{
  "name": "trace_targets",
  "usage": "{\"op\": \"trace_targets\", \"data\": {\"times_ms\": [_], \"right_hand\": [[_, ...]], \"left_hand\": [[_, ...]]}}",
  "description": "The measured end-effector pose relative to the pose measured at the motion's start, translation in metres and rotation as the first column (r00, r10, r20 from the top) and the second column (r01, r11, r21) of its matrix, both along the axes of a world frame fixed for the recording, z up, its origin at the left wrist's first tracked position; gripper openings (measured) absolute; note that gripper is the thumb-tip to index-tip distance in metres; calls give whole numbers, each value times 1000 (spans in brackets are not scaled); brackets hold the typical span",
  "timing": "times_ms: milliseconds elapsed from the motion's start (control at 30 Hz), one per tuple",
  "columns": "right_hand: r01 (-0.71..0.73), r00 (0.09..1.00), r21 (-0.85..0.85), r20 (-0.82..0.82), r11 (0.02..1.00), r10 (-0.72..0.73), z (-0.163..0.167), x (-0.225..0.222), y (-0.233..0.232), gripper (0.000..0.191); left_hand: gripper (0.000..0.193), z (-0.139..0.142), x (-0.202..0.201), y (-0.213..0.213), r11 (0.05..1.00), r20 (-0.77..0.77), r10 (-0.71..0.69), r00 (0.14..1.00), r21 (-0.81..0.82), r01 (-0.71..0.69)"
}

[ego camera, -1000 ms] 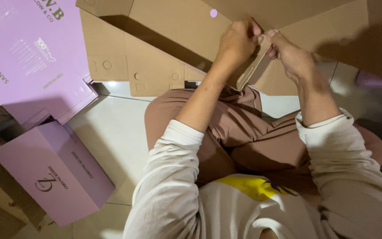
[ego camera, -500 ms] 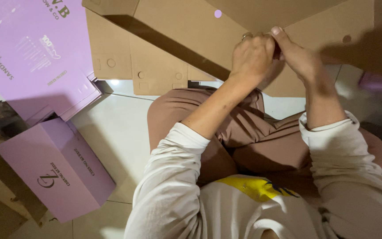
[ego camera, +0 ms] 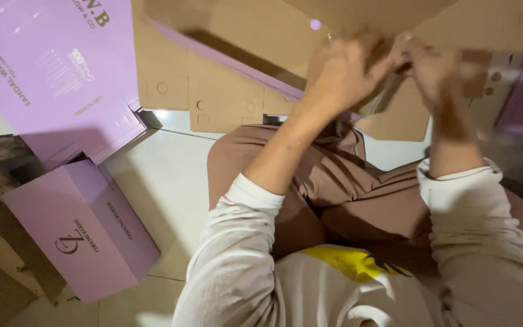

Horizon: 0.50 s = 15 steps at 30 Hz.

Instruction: The person sits on the floor and folds flat purple printed cardboard boxes into open shoe boxes, pressing the side panels and tucking the tabs to shape each box, then sets the finished box aside and reaches for the next flat blank.

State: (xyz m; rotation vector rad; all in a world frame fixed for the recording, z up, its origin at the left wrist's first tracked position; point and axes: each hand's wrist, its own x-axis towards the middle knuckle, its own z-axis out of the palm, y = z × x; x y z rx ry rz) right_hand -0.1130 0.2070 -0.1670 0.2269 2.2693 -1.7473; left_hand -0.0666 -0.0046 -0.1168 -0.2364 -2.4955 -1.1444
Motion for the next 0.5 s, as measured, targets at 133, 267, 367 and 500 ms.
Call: {"op": "trace_targets", "data": {"times_ms": [133,267,367,500], "right_hand": [[-30,977,133,-204,991,57,7,0,30,20],[-130,945,-19,-304,991,118,2,-5,45,20],[-103,968,22,-226,994,105,-1,-10,57,24],[-153,988,330,20,931,156,7,-11,75,28]], "left_hand": [[22,8,-12,-66,917,-257,395,882,178,-358],[70,-13,-11,-159,331,-536,668,516,-406,-852],[106,-41,4,-192,647,34,726,687,-372,-665],[61,-64,6,-204,673,367,739,565,-415,-612]]}}
